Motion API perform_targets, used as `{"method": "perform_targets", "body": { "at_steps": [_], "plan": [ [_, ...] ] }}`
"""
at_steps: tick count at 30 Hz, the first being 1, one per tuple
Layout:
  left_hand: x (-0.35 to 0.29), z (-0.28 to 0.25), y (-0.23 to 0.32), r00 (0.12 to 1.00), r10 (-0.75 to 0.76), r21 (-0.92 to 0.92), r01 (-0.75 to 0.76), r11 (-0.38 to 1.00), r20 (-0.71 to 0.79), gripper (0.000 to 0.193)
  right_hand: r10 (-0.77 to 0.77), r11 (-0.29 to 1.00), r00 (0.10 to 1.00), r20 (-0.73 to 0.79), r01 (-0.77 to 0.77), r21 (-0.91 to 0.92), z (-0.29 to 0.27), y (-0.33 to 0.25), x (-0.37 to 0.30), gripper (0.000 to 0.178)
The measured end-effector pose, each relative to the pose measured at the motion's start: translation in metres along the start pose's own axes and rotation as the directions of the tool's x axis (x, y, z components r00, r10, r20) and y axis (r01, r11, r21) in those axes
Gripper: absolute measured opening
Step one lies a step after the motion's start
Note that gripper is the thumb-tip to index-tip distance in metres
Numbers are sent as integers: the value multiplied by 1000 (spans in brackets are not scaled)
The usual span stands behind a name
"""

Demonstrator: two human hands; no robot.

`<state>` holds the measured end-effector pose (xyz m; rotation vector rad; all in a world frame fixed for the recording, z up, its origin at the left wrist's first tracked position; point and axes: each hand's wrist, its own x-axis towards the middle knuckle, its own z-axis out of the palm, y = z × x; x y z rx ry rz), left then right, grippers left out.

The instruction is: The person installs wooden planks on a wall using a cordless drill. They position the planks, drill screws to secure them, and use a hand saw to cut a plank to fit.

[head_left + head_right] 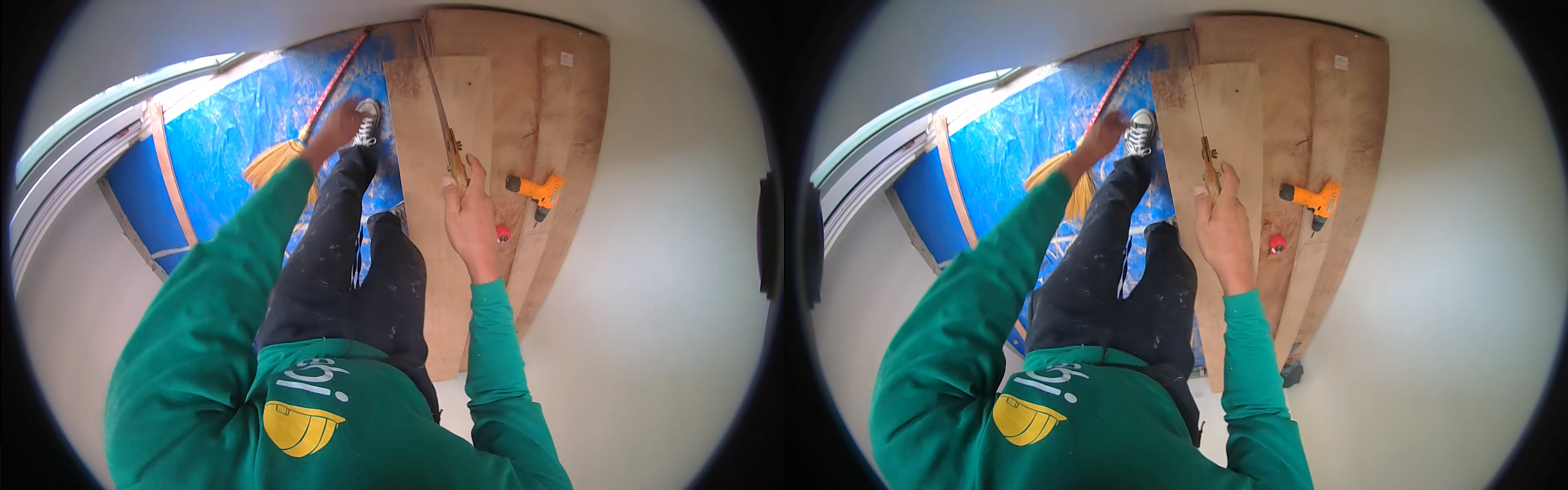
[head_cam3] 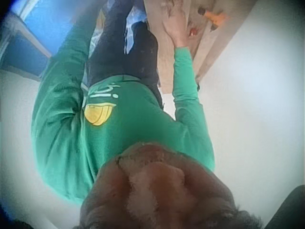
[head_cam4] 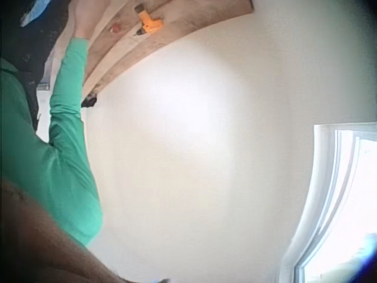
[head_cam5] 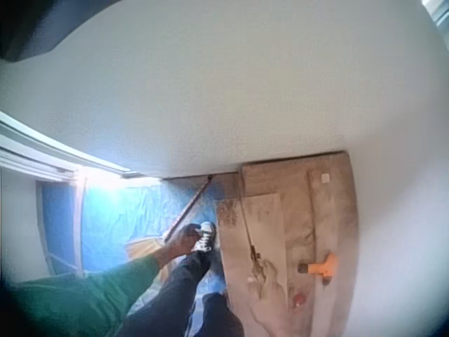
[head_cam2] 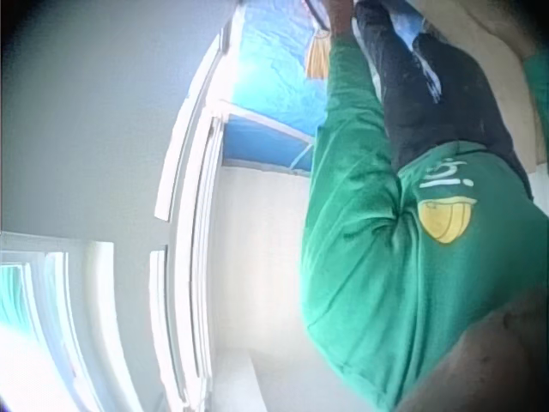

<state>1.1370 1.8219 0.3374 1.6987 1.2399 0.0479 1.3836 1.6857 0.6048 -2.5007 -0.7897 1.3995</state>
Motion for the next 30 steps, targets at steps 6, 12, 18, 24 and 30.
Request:
{"method": "perform_targets", "body": {
  "at_steps": [6, 12, 18, 24, 30],
  "plan": [
    [-217, -22, 49, 756, -492, 363, 353, 862, 431, 109, -306, 952, 949, -70, 305, -29, -20, -9, -10, 49],
    [-260, -5, 93, 703, -663, 490, 497, 716, 256, 125, -325, 945, 933, -154, 311, -104, -25, 20, -52, 47],
    [-268, 12, 74, 735, -665, 531, 514, 674, 134, 119, -201, 972, 974, -109, 184, -144, -11, 27, -36, 49],
    [-255, 11, 81, 737, -660, 580, 475, 661, 148, 118, -263, 963, 955, -138, 251, -98, 14, 28, -12, 40],
    [-228, 10, 82, 713, -688, 698, 425, 576, 134, 121, -194, 980, 964, -183, 197, -3, 24, 52, -80, 47]
  ]
}}
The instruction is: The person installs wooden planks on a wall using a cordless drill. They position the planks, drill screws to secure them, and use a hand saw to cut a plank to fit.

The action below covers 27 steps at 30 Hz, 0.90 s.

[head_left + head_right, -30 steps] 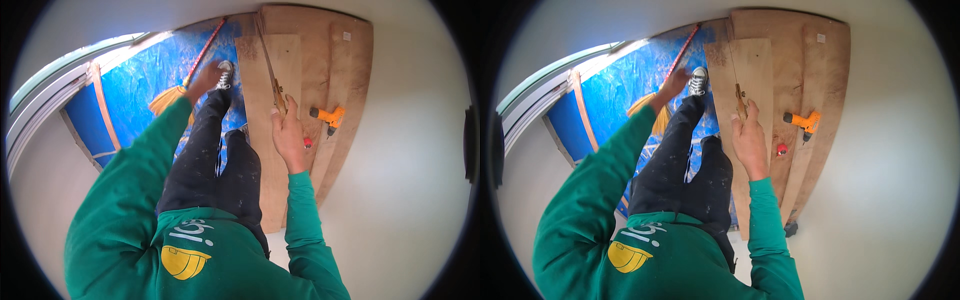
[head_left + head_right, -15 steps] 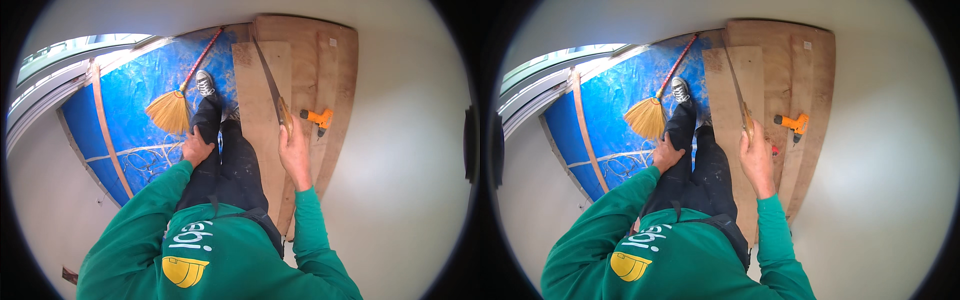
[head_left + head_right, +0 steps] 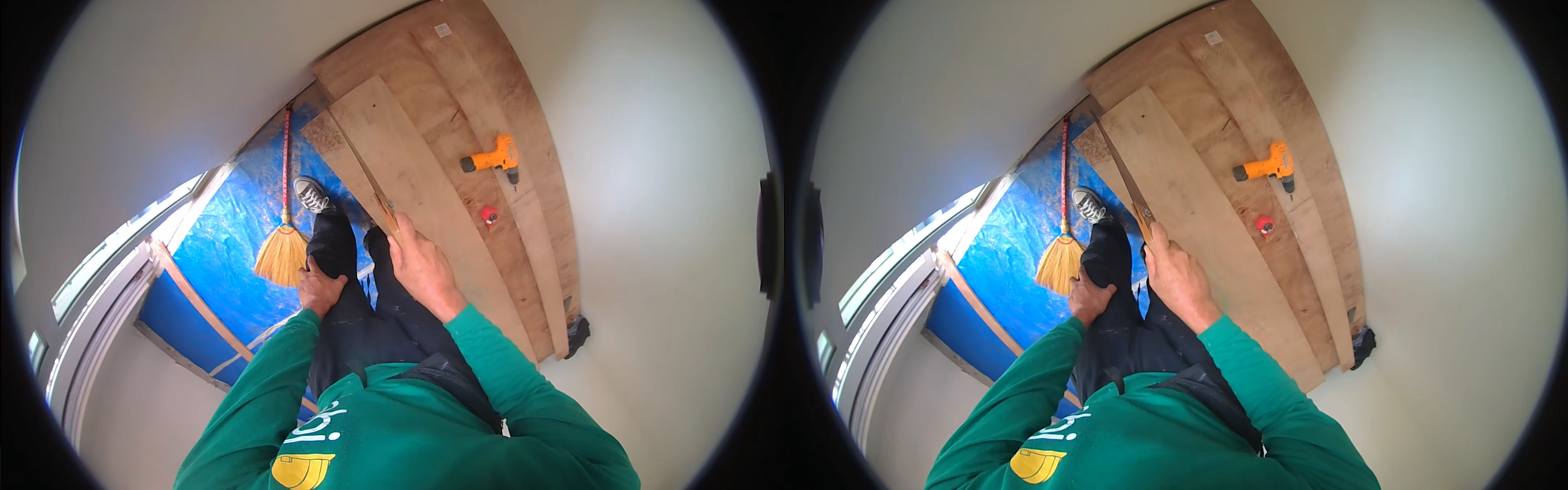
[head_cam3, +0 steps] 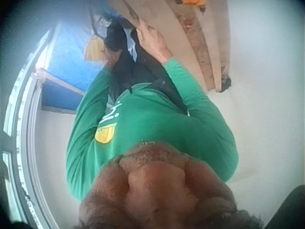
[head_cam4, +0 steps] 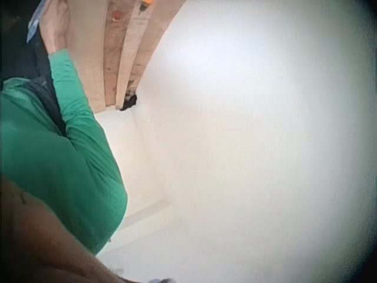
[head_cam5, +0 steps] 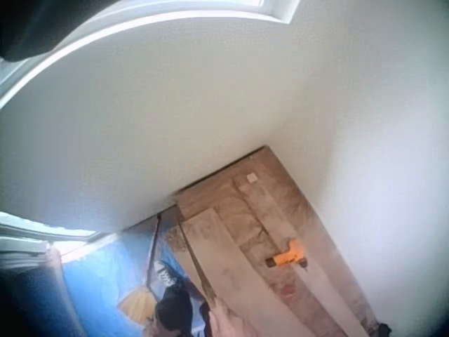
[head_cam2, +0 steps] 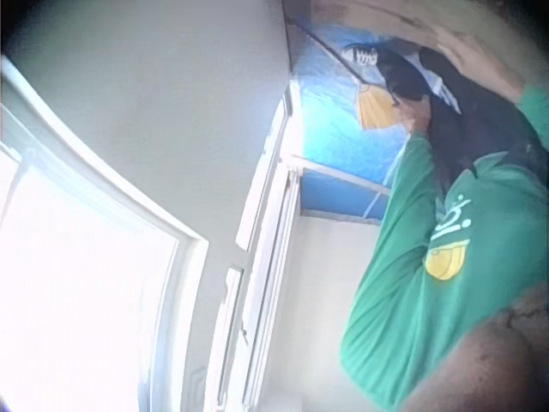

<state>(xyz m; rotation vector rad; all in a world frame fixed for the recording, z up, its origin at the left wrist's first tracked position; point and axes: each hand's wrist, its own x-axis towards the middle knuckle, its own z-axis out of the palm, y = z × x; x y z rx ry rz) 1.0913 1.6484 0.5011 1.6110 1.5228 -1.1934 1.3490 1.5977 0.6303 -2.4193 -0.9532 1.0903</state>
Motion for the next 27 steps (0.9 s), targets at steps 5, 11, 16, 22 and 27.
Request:
{"method": "perform_targets", "body": {
  "at_steps": [5, 11, 16, 22, 27],
  "plan": [
    [11, 18, -19, 995, 89, 44, -86, 995, -54, 117, -89, 995, 993, -72, 92, 46, 14, 1, 30, 49],
    [-21, -24, 44, 781, 437, -282, -587, 759, -446, 83, 108, 994, 989, 98, -110, 17, -5, -9, 17, 45],
    [-84, -84, 141, 761, 646, -992, -120, 36, -68, 98, 31, 966, 999, 28, -37, 255, -4, -9, 33, 38],
    [-127, -103, 163, 816, 556, -929, 312, -196, 157, 70, 1, 996, 1000, 4, -2, 84, -12, -12, 16, 35],
    [-82, -104, 170, 816, 576, -932, 166, -322, -53, 67, -58, 991, 997, 42, 52, 125, 2, -15, 44, 35]
  ]
}}
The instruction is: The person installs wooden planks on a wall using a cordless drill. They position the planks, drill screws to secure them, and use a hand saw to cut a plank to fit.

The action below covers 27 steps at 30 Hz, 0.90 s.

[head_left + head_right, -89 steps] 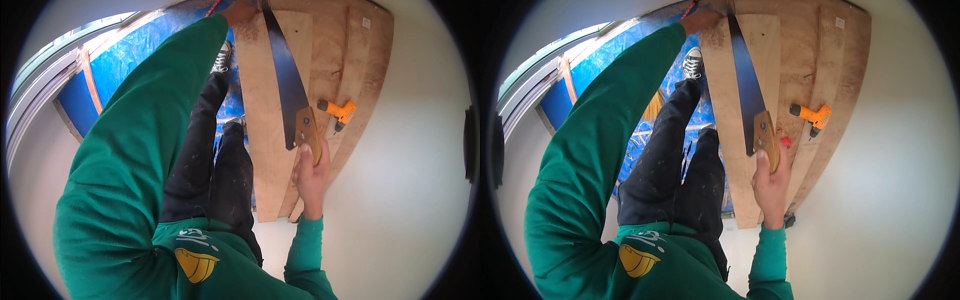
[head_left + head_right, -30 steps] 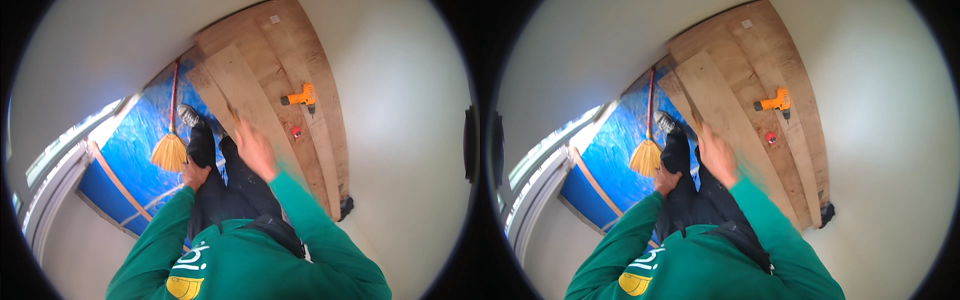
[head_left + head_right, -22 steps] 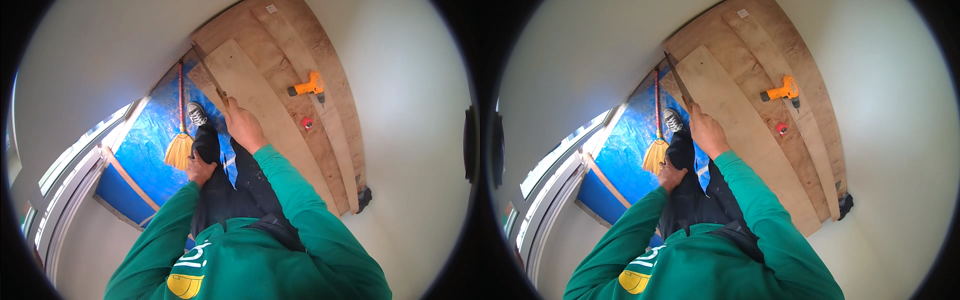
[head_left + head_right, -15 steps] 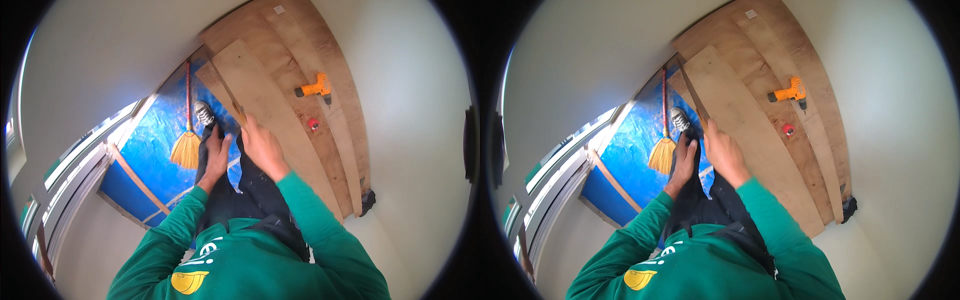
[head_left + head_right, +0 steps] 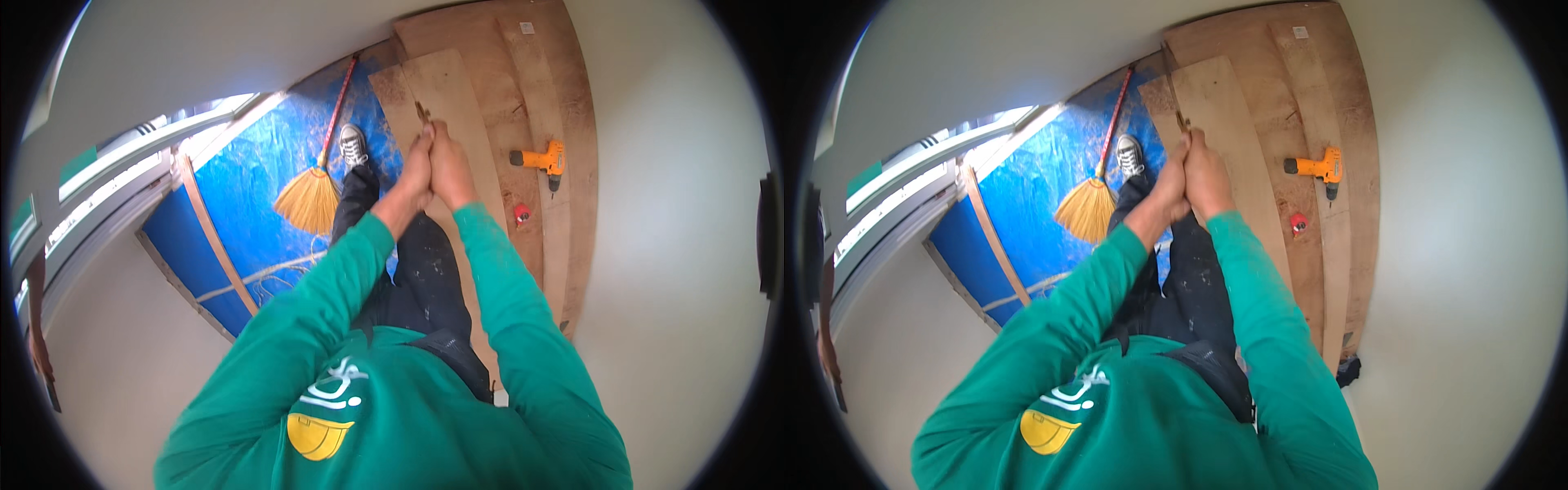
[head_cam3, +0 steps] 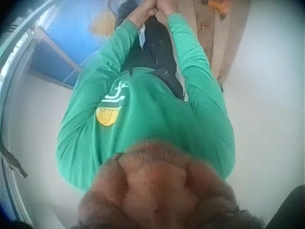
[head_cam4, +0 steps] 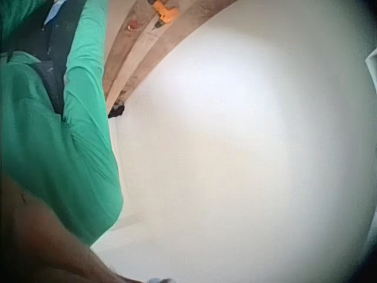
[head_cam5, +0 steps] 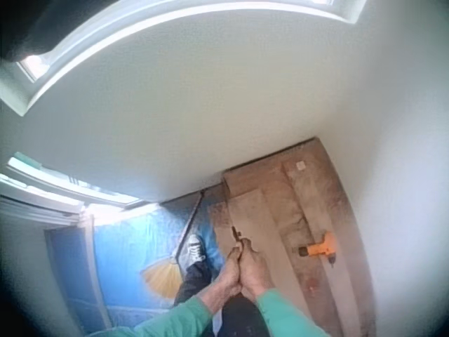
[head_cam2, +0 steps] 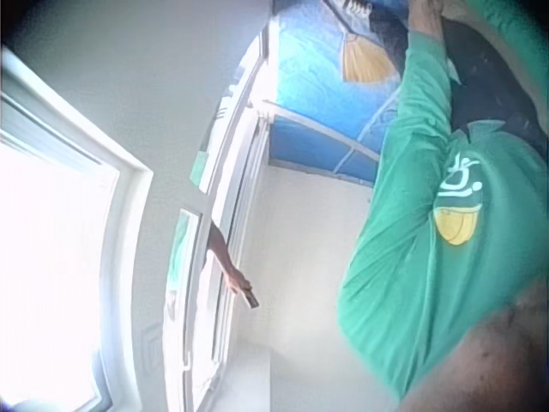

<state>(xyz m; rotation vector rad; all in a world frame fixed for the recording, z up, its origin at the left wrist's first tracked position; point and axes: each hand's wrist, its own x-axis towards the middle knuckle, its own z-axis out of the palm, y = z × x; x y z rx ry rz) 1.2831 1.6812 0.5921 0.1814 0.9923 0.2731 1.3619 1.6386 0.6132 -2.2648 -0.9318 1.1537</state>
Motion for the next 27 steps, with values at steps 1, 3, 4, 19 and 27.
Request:
{"method": "perform_targets", "body": {
  "at_steps": [1, 3, 4, 19, 27],
  "plan": [
    [3, -2, 1, 997, -75, -38, 75, 996, 5, 66, 9, 1000, 1000, 10, -9, -4, 0, -4, 5, 35],
    [5, -4, 2, 996, -84, -67, 86, 994, 26, 63, 38, 999, 999, 1, -38, 0, -6, -15, 11, 34],
    [4, -6, -1, 989, -148, -71, 150, 986, 24, 62, 112, 994, 994, 12, -112, 1, -10, -20, 5, 34],
    [-9, 12, 14, 992, -88, 23, 91, 996, -95, 68, 17, 995, 1000, -10, -18, -95, -11, -21, 13, 33],
    [-24, 14, 10, 993, -116, -20, 116, 993, -1, 69, 127, 991, 991, 41, -125, -38, -17, -22, 6, 33]
  ]
}}
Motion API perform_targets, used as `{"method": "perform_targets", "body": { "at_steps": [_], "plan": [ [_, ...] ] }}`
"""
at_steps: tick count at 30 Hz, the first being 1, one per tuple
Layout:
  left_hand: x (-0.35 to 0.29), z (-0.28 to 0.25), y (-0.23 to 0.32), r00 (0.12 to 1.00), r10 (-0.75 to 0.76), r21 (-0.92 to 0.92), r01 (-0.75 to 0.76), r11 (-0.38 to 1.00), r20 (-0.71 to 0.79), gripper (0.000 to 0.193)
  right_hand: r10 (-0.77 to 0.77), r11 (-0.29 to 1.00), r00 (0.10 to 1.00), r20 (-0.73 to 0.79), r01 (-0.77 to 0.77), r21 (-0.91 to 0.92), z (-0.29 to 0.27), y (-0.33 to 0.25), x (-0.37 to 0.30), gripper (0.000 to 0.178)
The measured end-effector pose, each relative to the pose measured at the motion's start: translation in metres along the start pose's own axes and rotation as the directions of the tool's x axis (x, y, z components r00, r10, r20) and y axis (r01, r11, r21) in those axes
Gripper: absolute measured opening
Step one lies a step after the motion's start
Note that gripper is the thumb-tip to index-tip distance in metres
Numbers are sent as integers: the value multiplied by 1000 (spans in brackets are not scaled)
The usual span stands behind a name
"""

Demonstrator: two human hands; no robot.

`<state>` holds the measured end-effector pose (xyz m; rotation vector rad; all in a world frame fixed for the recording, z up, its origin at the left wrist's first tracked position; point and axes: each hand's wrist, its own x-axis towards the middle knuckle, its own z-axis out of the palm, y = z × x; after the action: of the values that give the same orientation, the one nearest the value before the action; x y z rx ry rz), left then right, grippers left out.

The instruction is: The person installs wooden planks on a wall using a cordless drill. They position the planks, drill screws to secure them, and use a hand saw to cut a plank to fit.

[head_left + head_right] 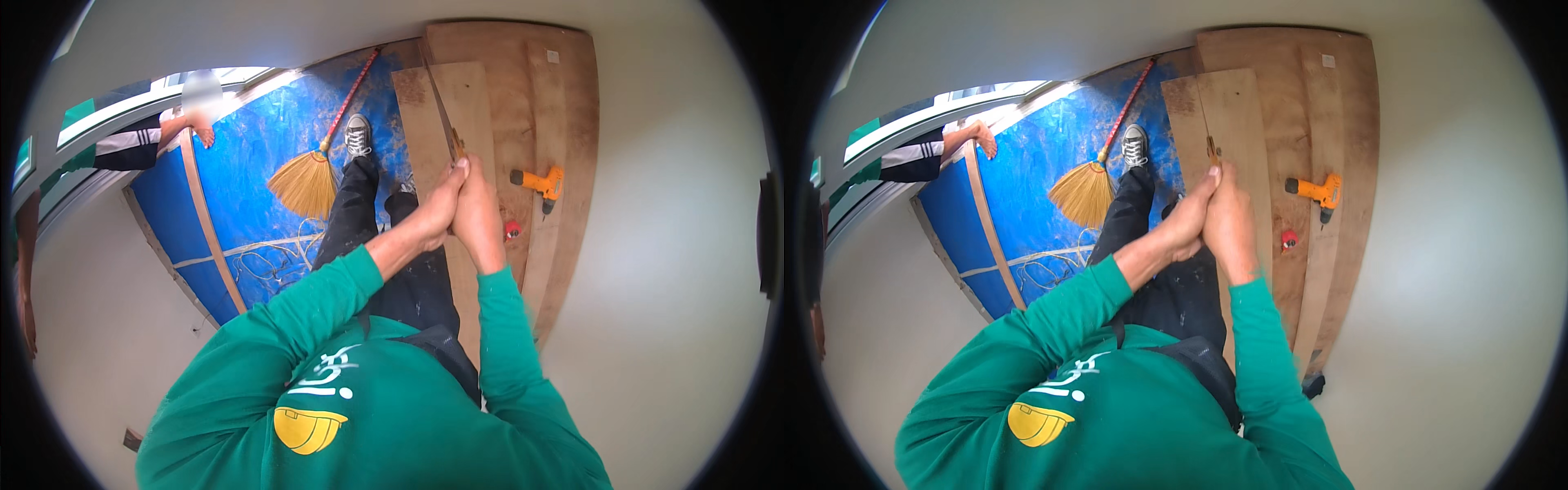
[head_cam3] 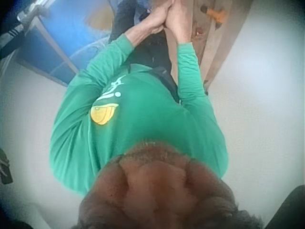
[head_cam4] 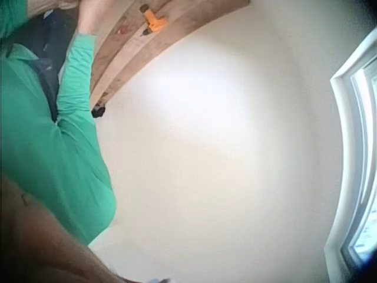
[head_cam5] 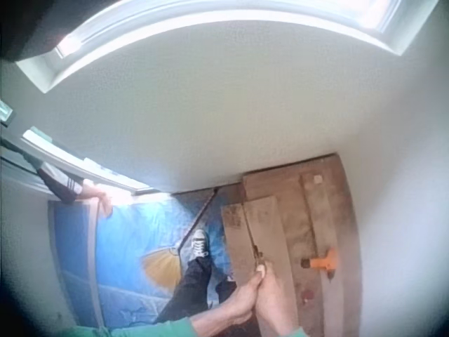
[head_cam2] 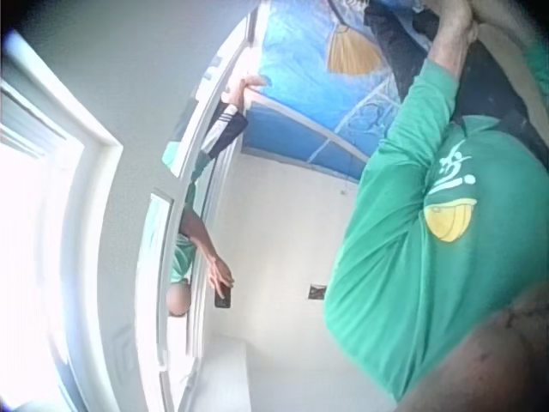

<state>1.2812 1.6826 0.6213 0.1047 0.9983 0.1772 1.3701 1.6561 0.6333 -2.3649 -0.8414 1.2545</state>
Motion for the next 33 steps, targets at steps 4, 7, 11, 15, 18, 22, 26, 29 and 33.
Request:
{"method": "perform_targets", "body": {
  "at_steps": [4, 7, 11, 15, 18, 22, 26, 29, 33],
  "plan": [
    [17, -11, 7, 998, 21, 52, -24, 998, 57, 70, -128, 992, 992, -13, 128, -9, 8, 8, 14, 34],
    [19, -6, 9, 998, -12, 47, 9, 999, 69, 75, -115, 993, 993, -30, 115, 3, 3, 3, 15, 33],
    [24, -10, -2, 987, 162, 169, -161, 972, 6, 77, -49, 996, 998, -29, 46, -81, -3, -3, -1, 33],
    [39, -23, -6, 996, 35, -12, -34, 999, 87, 71, -137, 986, 990, 19, 139, -95, 12, 16, 27, 37],
    [32, -17, -4, 990, 121, -18, -120, 993, 76, 75, -129, 988, 992, 0, 129, -86, 5, 3, 21, 37],
    [40, -16, -17, 985, 165, 66, -168, 984, 38, 77, -131, 991, 991, -41, 130, -30, 1, 20, 7, 36],
    [35, -6, -7, 1000, 8, -3, -8, 1000, 24, 68, -230, 972, 973, -18, 229, -45, 11, 42, 30, 34],
    [33, -7, -23, 997, 62, 147, -68, 987, 44, 76, -122, 992, 992, -15, 121, -46, -2, 24, 6, 34],
    [32, -11, -31, 982, 191, 134, -188, 973, -6, 73, 19, 999, 999, 45, -17, -50, 1, 26, -1, 36]
  ]
}}
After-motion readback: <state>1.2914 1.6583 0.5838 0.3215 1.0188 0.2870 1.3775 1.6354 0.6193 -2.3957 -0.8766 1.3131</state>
